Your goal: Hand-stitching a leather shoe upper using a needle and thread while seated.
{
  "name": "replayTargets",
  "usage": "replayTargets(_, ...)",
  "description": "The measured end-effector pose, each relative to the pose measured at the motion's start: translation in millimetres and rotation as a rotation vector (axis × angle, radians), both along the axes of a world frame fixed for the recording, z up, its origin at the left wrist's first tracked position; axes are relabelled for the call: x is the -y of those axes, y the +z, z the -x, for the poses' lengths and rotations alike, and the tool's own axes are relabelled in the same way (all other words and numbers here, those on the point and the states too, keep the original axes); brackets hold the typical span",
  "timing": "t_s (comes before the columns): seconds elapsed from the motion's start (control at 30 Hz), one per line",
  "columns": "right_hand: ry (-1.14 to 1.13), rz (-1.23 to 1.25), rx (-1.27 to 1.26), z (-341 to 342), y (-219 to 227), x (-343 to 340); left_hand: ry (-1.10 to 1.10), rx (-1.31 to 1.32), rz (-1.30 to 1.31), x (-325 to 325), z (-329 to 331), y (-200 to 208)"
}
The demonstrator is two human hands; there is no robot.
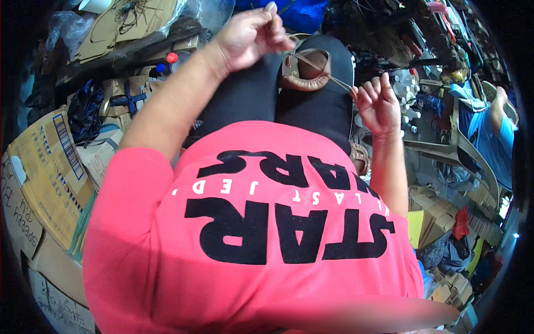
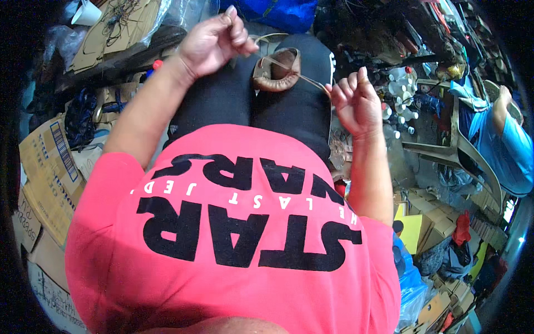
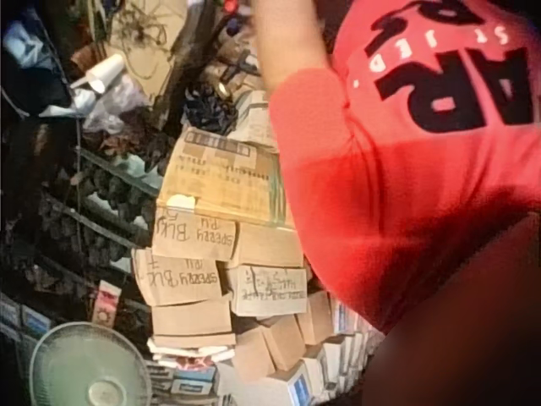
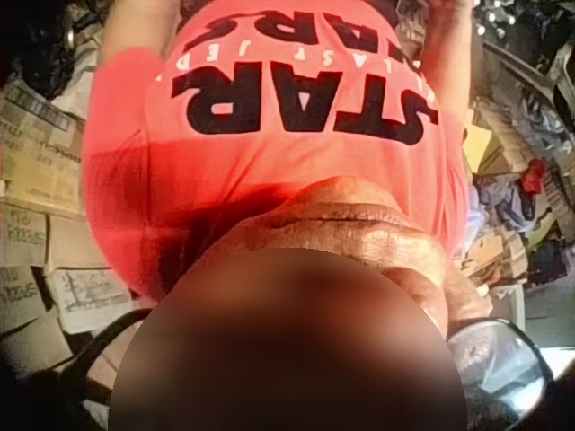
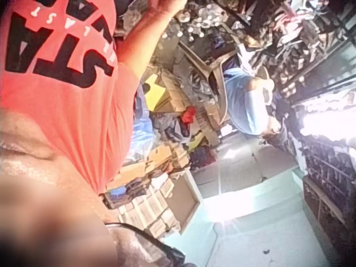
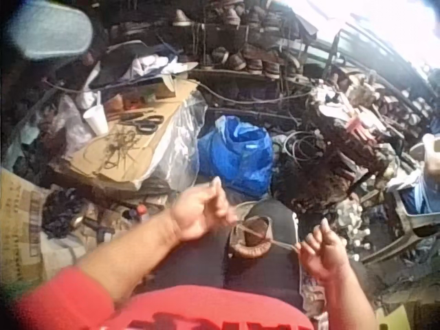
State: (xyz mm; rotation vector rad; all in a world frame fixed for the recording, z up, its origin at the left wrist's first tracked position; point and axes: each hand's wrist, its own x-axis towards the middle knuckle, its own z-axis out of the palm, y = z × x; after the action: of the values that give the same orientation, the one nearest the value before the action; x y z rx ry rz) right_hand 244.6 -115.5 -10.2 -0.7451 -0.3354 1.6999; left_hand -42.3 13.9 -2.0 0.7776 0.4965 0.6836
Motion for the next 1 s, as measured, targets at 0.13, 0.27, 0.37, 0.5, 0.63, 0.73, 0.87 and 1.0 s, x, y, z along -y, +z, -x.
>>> replayTargets(0.13,0.245,0.149,1.139,-62.5,-1.2,22.6,0.072,-1.072,-0.959,-45.1,80.0,1.8)
replayTargets(0.27,0.092,0.024,1.343,-63.5,14.5,11.7,0.337,-1.103,-1.354,-6.7,61.8,19.5)
replayTargets(0.37,0.315,-0.269,1.231,0.0,45.2,-36.1,-0.073,-0.892,-1.379,39.9,13.7,20.9)
replayTargets(0.5,0.655,-0.369,1.828,51.9,54.0,-64.0,-0.202,-0.825,-1.413,54.0,-25.6,-8.0)
replayTargets(0.63,0.641,-0.225,1.560,42.5,19.6,-54.1,-0.242,-0.721,-1.381,56.0,-17.7,-8.3)
replayTargets(0.73,0.477,-0.328,1.676,48.7,20.5,-42.3,-0.192,-0.686,-1.348,49.6,-14.7,-6.5)
replayTargets(0.87,0.231,-0.270,1.468,38.9,27.1,-28.9,-0.006,-0.632,-1.323,26.5,-25.5,2.9)
replayTargets(1.0,0.617,-0.068,1.241,37.5,32.7,-17.3,-0.294,-0.702,-1.179,14.6,-60.2,-0.6)
